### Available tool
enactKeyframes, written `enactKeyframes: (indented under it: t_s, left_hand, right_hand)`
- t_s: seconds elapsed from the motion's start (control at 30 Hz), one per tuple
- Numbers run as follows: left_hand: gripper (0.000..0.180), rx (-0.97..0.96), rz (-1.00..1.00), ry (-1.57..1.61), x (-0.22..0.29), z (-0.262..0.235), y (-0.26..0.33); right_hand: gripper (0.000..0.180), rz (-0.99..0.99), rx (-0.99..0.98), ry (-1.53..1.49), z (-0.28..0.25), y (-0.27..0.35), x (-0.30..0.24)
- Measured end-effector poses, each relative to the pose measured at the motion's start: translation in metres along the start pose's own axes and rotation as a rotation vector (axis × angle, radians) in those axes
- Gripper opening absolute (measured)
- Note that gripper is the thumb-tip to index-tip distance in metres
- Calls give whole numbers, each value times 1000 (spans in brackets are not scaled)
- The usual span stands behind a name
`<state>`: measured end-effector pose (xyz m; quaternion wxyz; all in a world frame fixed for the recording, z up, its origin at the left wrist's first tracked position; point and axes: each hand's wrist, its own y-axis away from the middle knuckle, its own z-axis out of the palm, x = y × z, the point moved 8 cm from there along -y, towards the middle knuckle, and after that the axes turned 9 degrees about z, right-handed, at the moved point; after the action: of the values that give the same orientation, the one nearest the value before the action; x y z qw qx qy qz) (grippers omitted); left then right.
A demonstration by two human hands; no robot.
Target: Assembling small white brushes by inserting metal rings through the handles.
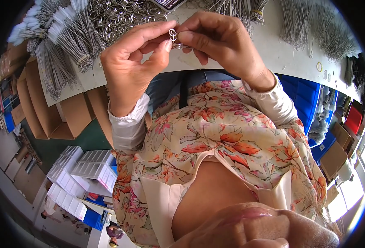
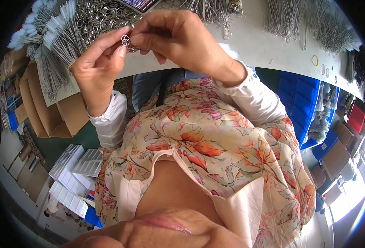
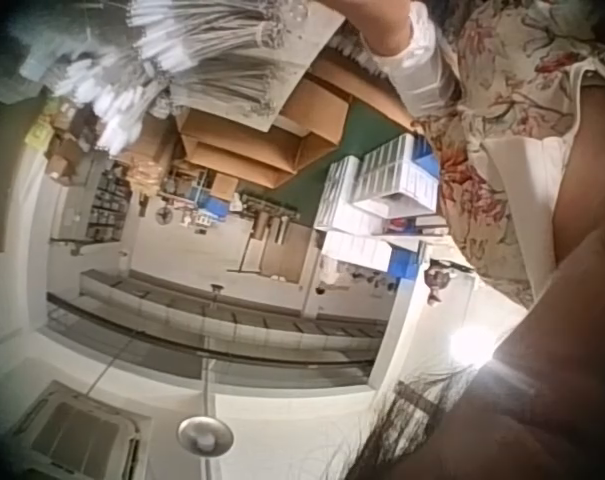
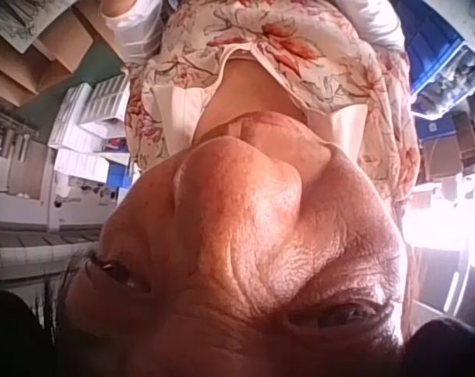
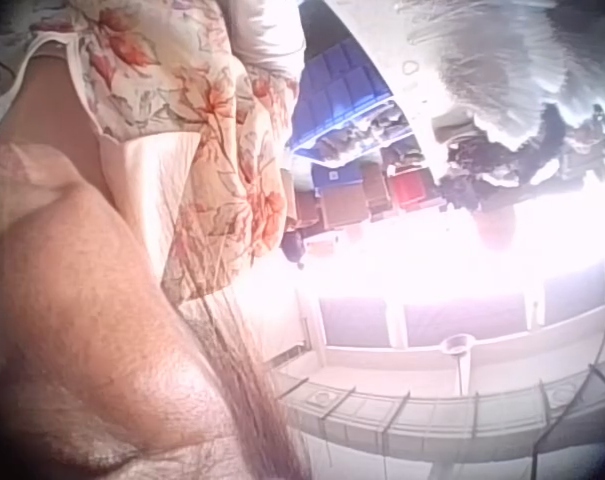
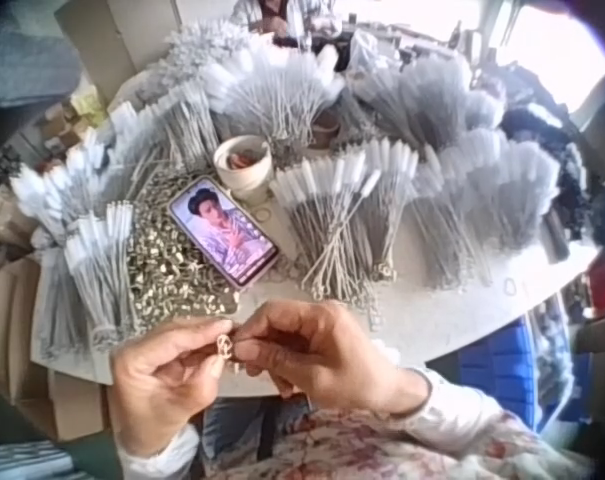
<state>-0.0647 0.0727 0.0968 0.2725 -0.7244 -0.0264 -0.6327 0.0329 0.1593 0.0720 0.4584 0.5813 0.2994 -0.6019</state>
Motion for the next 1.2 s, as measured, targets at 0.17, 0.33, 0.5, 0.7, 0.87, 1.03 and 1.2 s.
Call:
enactKeyframes:
  t_s: [0.17, 0.33, 0.5, 0.7, 0.87, 1.03, 1.2]
  left_hand:
    - [30, 88, 250, -213, 11, 0, 3]
    - [29, 128, 311, -256, 11, 1, 2]
    - [26, 177, 124, -51, -7, -9, 2]
    - [29, 31, -170, 81, -36, -17, 13]
    - [24, 48, -232, -610, -36, -134, 6]
    - [21, 410, -457, -1045, -33, -337, 23]
    - [30, 387, -738, -972, -94, -377, 28]
  right_hand:
    - [14, 120, -87, 0, -5, -2, -1]
    - [13, 142, -78, 57, -8, -5, -6]
    - [11, -5, -11, 163, -6, -8, -6]
    - [14, -409, 244, 809, 12, 2, -9]
    - [20, -632, 321, 1152, 28, 13, 38]
    - [21, -716, 218, 1179, 49, 11, 32]
    - [21, -739, 260, 1105, 42, 11, 32]
